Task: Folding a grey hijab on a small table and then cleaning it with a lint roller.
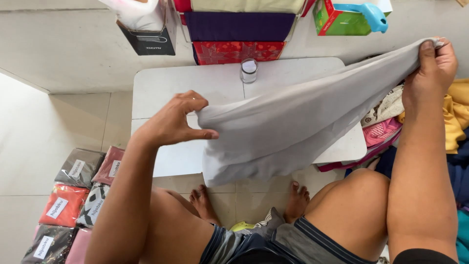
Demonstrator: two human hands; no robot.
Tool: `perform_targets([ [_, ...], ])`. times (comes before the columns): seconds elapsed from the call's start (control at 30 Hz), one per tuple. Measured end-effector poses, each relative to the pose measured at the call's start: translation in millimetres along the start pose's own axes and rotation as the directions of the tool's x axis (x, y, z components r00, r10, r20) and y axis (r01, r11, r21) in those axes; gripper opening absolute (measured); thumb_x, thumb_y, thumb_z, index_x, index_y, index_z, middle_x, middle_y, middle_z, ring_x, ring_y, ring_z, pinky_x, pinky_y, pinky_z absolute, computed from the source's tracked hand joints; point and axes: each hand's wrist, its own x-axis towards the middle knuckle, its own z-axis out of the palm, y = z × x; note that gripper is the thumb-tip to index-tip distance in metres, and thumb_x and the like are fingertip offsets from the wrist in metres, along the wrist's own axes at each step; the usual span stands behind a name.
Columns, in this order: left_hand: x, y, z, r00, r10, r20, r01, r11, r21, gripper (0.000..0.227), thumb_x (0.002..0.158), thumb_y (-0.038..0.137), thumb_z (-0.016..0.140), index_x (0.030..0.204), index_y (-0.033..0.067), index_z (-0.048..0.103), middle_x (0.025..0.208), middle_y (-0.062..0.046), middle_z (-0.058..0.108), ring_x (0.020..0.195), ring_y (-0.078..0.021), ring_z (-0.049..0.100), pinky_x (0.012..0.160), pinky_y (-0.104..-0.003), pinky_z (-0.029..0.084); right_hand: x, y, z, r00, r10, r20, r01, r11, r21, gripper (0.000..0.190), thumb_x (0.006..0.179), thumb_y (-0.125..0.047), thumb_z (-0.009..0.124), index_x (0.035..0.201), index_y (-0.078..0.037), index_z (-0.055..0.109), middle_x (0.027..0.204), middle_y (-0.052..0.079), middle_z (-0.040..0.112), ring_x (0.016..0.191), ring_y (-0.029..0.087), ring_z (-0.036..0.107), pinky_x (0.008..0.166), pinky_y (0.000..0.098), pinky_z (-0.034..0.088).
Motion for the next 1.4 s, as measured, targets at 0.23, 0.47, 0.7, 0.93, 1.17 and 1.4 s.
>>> perform_targets([
  [0.23, -6, 21, 9, 0.950, 0.293, -0.103, -0.252, 0.535, -0.806, 0.018, 0.080, 0.006, 0.069, 0.079, 0.0083, 0.051, 0.114, -0.012, 0.071, 0.077, -0.0127, 0.053, 0.076, -0.025, 0.047, 10, 24, 6, 0.957, 0.246, -0.152, -0.259, 0.963, -0.074, 0.007, 0.115, -0.023, 0.060, 0.121, -0.019, 0.061, 0.108, -0.008, 0.062, 0.091, 0.002, 0.055, 0.076, 0.0184, 0.050],
  [0.47, 2, 34, -6, 0.961, 0.259, -0.096, -0.276, 0.917, -0.287, 0.018, 0.080, 0.008, 0.077, 0.082, 0.0006, 0.061, 0.085, -0.004, 0.063, 0.070, -0.0205, 0.054, 0.064, -0.033, 0.046, 11, 31, -6, 0.971, 0.203, -0.129, -0.214, 0.974, -0.072, 0.005, 0.120, -0.022, 0.058, 0.117, -0.018, 0.058, 0.102, -0.009, 0.058, 0.087, 0.002, 0.051, 0.076, 0.0196, 0.046],
  [0.7, 7, 28, 5, 0.999, 0.032, 0.024, -0.033, 0.998, 0.047, 0.032, 0.086, 0.036, 0.078, 0.100, 0.0078, 0.072, 0.078, -0.012, 0.075, 0.068, -0.0295, 0.068, 0.072, -0.042, 0.054, 4, 4, -1, 0.999, -0.030, 0.021, 0.029, 0.999, 0.028, 0.016, 0.119, -0.027, 0.061, 0.121, -0.014, 0.052, 0.117, -0.004, 0.058, 0.109, 0.005, 0.055, 0.112, 0.0218, 0.048],
  [0.93, 9, 7, 1, 1.000, -0.010, -0.017, 0.014, 0.964, 0.266, 0.029, 0.077, 0.034, 0.085, 0.089, 0.0101, 0.072, 0.072, -0.005, 0.076, 0.062, -0.0225, 0.072, 0.126, -0.053, 0.026, 1, -17, 6, 0.999, -0.046, -0.002, 0.046, 0.990, 0.136, 0.008, 0.118, -0.022, 0.057, 0.116, -0.015, 0.054, 0.108, -0.007, 0.056, 0.099, 0.001, 0.053, 0.098, 0.0185, 0.045],
  [1.17, 5, -18, -8, 0.986, -0.033, -0.161, 0.068, 0.974, 0.216, 0.045, 0.069, 0.030, 0.095, 0.062, 0.0037, 0.058, 0.065, -0.005, 0.060, 0.080, -0.0216, 0.061, 0.118, -0.044, 0.030, -7, -34, 13, 0.994, -0.006, 0.109, -0.021, 0.969, 0.246, 0.018, 0.111, -0.032, 0.067, 0.120, -0.020, 0.057, 0.115, -0.008, 0.061, 0.110, 0.004, 0.058, 0.108, 0.0215, 0.047],
  [1.4, 0, -1, -7, 0.964, 0.091, -0.251, 0.008, 0.930, 0.367, 0.022, 0.087, 0.030, 0.082, 0.091, 0.0093, 0.080, 0.080, -0.005, 0.068, 0.098, -0.0249, 0.056, 0.111, -0.056, 0.022, 4, 1, -11, 0.999, 0.045, 0.016, -0.046, 0.995, 0.084, 0.015, 0.117, -0.027, 0.065, 0.123, -0.017, 0.057, 0.115, -0.006, 0.061, 0.104, 0.005, 0.057, 0.102, 0.0220, 0.049],
])
